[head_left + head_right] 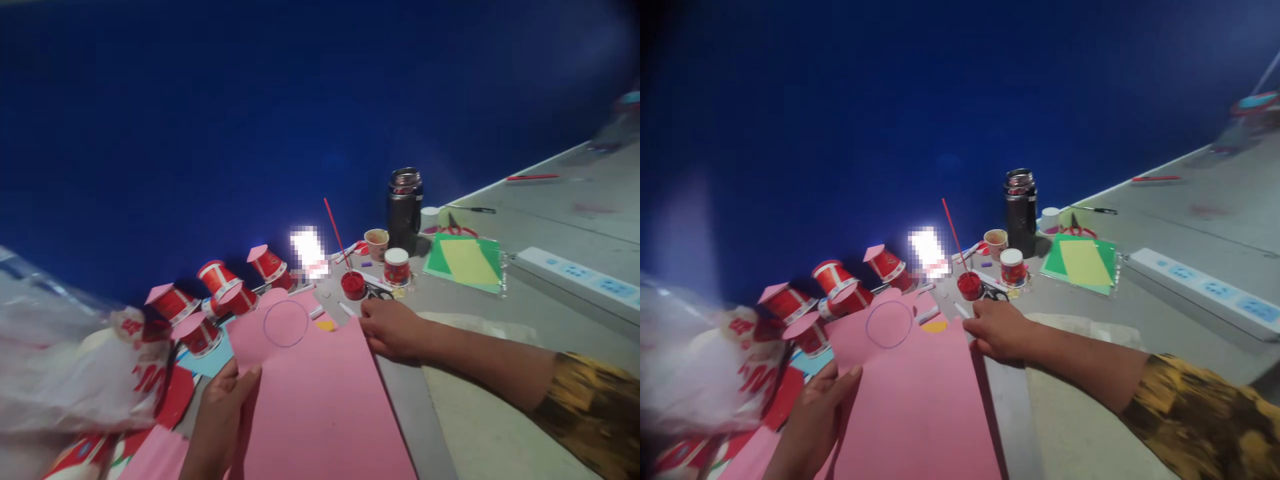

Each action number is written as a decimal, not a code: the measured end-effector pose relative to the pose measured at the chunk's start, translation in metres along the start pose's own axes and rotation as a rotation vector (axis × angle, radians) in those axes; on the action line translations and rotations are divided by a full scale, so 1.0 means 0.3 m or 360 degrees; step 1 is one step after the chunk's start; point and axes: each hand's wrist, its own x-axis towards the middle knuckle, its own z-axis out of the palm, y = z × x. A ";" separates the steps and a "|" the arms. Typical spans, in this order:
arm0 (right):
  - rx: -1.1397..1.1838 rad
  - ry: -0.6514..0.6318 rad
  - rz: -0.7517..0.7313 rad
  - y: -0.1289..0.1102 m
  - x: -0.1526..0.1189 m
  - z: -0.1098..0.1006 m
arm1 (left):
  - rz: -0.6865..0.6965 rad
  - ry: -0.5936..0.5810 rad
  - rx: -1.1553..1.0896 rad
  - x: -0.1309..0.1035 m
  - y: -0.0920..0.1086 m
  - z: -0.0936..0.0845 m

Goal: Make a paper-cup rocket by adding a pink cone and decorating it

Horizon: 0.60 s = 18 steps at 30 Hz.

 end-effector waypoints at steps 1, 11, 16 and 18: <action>0.0013 0.0045 0.0032 0.003 0.002 -0.005 | 0.0005 0.0022 0.0004 0.004 -0.014 0.008; 0.0081 0.0750 0.0662 0.140 0.006 -0.171 | 0.0064 0.0109 0.0241 0.074 -0.071 -0.095; 0.0083 0.0518 0.0686 0.147 0.005 -0.160 | 0.0031 0.0027 0.0197 0.085 -0.063 -0.118; 0.0074 0.0325 0.0668 0.133 0.017 -0.123 | 0.0045 0.0007 0.0241 0.089 -0.069 -0.112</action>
